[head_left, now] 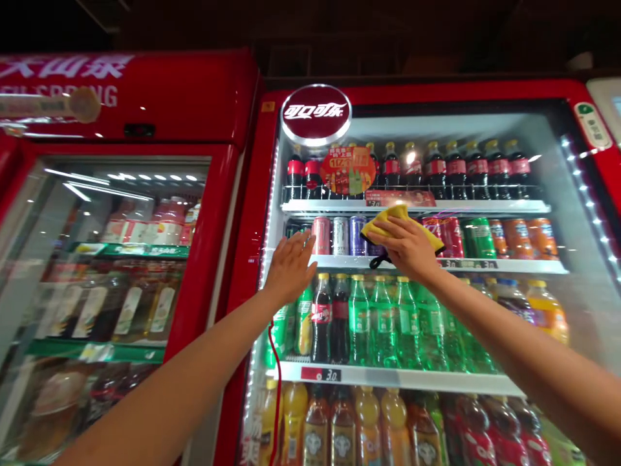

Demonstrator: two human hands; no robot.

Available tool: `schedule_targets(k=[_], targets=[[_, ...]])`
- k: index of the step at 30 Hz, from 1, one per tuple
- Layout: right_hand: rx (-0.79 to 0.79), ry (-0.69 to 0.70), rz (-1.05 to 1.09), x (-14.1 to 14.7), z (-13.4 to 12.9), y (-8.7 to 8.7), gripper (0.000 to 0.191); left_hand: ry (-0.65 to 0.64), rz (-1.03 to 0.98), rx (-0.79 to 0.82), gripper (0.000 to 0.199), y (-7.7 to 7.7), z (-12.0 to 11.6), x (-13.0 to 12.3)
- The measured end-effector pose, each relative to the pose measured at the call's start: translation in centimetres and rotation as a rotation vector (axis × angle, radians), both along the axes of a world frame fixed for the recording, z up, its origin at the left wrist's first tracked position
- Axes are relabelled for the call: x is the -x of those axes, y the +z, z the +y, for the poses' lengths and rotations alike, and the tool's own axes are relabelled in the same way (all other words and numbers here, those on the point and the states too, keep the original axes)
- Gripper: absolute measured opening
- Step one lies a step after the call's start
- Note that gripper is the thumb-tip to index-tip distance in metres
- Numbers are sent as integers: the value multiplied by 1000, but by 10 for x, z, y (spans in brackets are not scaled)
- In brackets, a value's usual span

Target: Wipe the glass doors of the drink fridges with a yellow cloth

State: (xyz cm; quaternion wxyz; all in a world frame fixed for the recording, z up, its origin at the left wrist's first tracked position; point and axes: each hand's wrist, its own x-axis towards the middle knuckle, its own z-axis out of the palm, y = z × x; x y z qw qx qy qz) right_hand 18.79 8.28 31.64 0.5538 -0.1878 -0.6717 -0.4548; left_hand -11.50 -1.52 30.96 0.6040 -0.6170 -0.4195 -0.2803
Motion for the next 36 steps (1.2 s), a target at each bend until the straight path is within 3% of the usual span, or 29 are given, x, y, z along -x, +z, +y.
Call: schedule_targets(k=[5, 8, 12, 15, 19, 23, 27, 30, 34, 36], targets=[[91, -25, 363, 65, -12, 28, 48, 28, -13, -3, 57, 2, -6, 20], [75, -18, 221, 97, -25, 22, 44, 22, 11, -3, 56, -2, -10, 28], [20, 30, -7, 88, -28, 8, 39, -1, 25, -21, 57, -7, -15, 45], [15, 98, 96, 85, -23, 18, 38, -3, 18, -27, 57, -8, -20, 61], [29, 120, 307, 129, -28, 36, 39, 13, -2, -26, 56, -9, -26, 76], [3, 73, 138, 172, -43, 24, 36, 36, -11, -35, 56, -13, -35, 89], [-16, 77, 21, 177, -47, 12, 30, 68, -5, -43, 55, -18, -43, 102], [-15, 90, 55, 183, -49, 26, 29, 78, 1, -48, 54, -19, -45, 109], [28, 128, 179, 212, -59, 54, 33, 84, -8, -43, 55, -18, -45, 112], [44, 143, 186, 225, -63, 57, 34, 84, -14, -41, 55, -20, -45, 113]])
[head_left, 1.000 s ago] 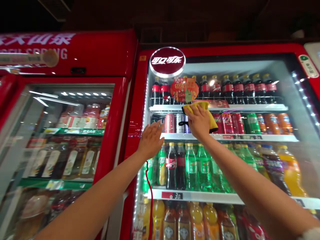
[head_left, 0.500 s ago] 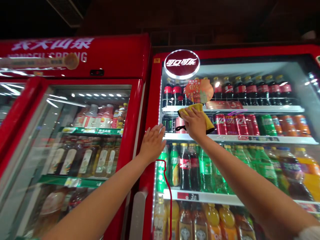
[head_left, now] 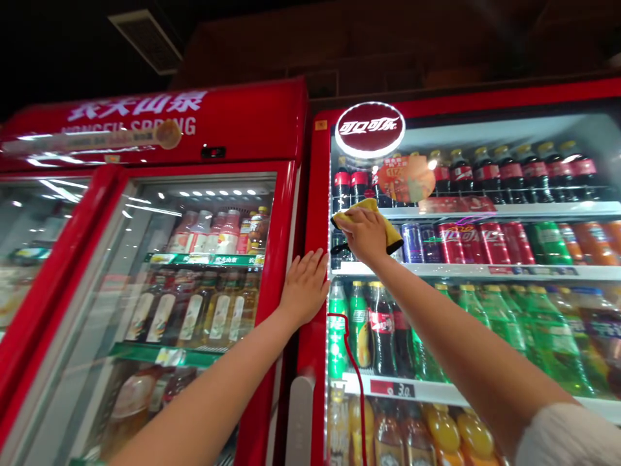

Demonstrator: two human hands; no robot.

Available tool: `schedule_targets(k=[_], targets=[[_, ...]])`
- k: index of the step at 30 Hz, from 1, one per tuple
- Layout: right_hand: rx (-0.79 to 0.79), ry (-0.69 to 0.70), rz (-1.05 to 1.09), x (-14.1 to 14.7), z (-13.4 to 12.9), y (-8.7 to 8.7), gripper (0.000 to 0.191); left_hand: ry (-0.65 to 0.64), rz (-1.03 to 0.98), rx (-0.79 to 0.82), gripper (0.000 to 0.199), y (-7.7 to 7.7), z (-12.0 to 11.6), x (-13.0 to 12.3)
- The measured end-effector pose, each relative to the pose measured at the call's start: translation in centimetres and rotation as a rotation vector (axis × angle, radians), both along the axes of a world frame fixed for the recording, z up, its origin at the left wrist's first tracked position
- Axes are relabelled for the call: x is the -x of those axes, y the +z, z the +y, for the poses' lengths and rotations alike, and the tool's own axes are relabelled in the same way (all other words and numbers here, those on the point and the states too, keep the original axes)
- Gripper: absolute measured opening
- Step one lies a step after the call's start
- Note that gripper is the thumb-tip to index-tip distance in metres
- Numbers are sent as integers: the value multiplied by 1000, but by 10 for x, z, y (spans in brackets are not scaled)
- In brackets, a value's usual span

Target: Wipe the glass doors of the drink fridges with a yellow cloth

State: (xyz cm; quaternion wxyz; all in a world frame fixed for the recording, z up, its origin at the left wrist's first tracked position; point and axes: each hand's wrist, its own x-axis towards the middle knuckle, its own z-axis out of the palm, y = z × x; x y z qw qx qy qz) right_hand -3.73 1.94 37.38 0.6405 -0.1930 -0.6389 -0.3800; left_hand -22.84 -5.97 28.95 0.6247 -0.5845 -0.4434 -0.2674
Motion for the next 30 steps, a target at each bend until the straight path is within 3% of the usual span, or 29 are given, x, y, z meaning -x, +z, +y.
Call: schedule_targets(k=[6, 12, 18, 20, 25, 27, 30], targets=[[-54, -17, -217, 4, 0, -18, 33, 8, 14, 3, 56, -6, -5, 8], [12, -67, -147, 9, -1, 13, 38, 18, -1, 1, 56, 7, -10, 4], [-80, -93, -509, 7, 1, 1, 56, -42, -52, -76, 56, 8, -11, 10], [-81, -97, -556, 7, 0, 7, 57, -51, -64, -88, 56, 10, -10, 13], [20, -116, -331, 19, -12, 37, 48, -55, -107, -99, 56, 19, -9, 16], [17, -126, -316, 29, -15, 34, 46, -72, -125, -108, 55, 20, -9, 15], [-54, -125, -456, 41, -16, 19, 44, -95, -137, -130, 55, 19, -9, 14]])
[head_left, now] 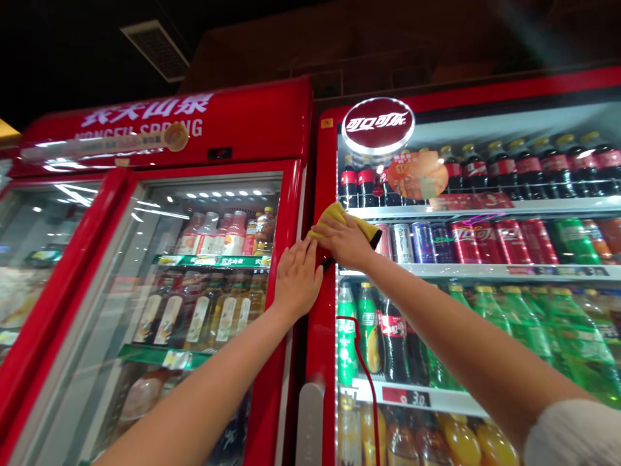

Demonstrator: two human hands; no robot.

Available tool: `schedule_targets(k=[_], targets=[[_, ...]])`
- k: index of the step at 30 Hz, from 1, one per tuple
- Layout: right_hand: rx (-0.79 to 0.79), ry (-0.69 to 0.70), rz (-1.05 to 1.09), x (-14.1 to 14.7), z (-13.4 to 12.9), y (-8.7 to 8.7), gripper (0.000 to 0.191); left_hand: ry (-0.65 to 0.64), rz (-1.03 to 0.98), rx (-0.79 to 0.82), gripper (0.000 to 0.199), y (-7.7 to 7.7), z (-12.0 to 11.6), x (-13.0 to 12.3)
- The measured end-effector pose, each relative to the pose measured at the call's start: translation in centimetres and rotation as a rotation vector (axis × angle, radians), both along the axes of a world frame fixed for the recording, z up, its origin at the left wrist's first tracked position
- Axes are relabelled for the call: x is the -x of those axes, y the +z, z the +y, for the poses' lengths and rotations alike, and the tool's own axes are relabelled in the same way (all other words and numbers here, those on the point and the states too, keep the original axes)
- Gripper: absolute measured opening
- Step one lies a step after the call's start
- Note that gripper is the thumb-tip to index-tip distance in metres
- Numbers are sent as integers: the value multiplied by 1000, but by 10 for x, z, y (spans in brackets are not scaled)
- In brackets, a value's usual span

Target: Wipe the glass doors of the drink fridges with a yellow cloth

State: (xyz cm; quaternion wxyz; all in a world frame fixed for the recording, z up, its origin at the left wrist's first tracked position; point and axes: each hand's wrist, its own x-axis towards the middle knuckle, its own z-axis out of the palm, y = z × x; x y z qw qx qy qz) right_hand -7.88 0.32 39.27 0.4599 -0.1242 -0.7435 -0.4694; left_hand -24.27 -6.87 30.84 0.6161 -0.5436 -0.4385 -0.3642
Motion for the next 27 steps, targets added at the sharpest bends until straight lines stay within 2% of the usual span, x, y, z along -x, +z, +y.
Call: schedule_targets(k=[3, 6, 8, 10, 12, 14, 15, 17, 19, 21, 22, 25, 27], targets=[[-12, -8, -27, 2, 0, 6, 45, 13, -1, -15, 53, -3, 2, -1], [50, -55, 133, -11, 0, 30, 51, 43, 24, -7, 51, -4, 4, -4], [88, -73, 270, -21, 1, 36, 54, 58, 48, 4, 51, -4, 5, -5], [126, -83, 401, -28, 4, 24, 54, 60, 68, 15, 51, -3, 4, -6], [147, -92, 462, -28, 7, 3, 53, 46, 72, 21, 52, -1, 4, -6], [139, -98, 422, -24, 8, -14, 53, 26, 59, 27, 53, 3, 5, -6], [130, -100, 386, -23, 8, -16, 54, 18, 49, 33, 53, 6, 6, -7], [121, -110, 337, -25, 7, -7, 54, 6, 24, 43, 53, 12, 9, -12], [120, -130, 351, -34, 6, 14, 53, -5, 4, 49, 53, 18, 13, -21], [114, -152, 444, -48, 7, 30, 50, -21, 1, 53, 54, 21, 16, -30], [115, -162, 526, -56, 8, 33, 50, -30, 9, 57, 54, 21, 18, -34], [137, -183, 741, -72, 13, 16, 48, -62, 34, 68, 53, 19, 23, -43], [131, -184, 702, -79, 17, 0, 46, -84, 63, 75, 53, 19, 27, -48]])
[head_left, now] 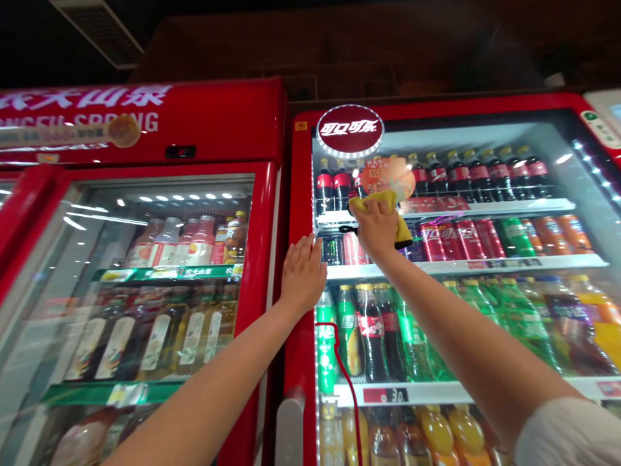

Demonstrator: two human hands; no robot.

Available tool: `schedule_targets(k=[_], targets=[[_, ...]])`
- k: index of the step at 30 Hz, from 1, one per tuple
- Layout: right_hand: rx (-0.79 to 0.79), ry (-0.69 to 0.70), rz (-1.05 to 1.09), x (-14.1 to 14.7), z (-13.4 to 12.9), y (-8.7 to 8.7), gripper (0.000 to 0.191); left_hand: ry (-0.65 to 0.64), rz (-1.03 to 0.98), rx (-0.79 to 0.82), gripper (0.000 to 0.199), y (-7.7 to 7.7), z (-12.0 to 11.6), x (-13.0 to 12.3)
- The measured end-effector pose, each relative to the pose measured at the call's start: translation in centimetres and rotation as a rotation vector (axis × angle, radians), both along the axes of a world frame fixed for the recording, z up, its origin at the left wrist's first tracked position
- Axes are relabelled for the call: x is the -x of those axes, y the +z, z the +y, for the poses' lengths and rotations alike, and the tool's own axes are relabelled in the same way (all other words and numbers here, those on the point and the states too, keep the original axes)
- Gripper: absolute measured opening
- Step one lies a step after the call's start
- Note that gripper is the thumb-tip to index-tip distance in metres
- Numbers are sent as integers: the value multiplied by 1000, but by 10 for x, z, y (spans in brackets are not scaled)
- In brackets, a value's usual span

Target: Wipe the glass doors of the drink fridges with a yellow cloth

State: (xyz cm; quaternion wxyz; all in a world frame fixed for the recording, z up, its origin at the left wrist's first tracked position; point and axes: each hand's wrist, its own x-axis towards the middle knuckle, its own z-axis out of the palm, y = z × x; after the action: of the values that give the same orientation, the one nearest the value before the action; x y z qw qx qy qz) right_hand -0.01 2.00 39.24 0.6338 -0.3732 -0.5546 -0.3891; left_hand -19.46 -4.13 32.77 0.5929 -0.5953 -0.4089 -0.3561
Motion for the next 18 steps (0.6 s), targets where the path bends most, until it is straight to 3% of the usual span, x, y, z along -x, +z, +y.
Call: schedule_targets(k=[2, 5, 8, 10, 12, 15, 18], targets=[[-19, 9, -142, -7, 3, -6, 45, -29, 42, 10, 53, 6, 7, -9], [-43, 8, -284, -29, 9, 9, 46, -76, 60, 35, 54, 21, 19, -32], [-10, -32, -162, -63, 18, 23, 47, -104, 33, 71, 57, 33, 29, -57], [25, -59, 13, -79, 23, 14, 49, -119, 22, 85, 59, 33, 34, -70], [34, -72, 103, -86, 28, -7, 50, -131, 13, 77, 58, 29, 39, -78], [24, -83, -3, -82, 31, -31, 53, -140, -9, 19, 53, 21, 46, -87], [31, -86, -165, -85, 29, -22, 55, -145, -57, -59, 51, 17, 53, -95]])
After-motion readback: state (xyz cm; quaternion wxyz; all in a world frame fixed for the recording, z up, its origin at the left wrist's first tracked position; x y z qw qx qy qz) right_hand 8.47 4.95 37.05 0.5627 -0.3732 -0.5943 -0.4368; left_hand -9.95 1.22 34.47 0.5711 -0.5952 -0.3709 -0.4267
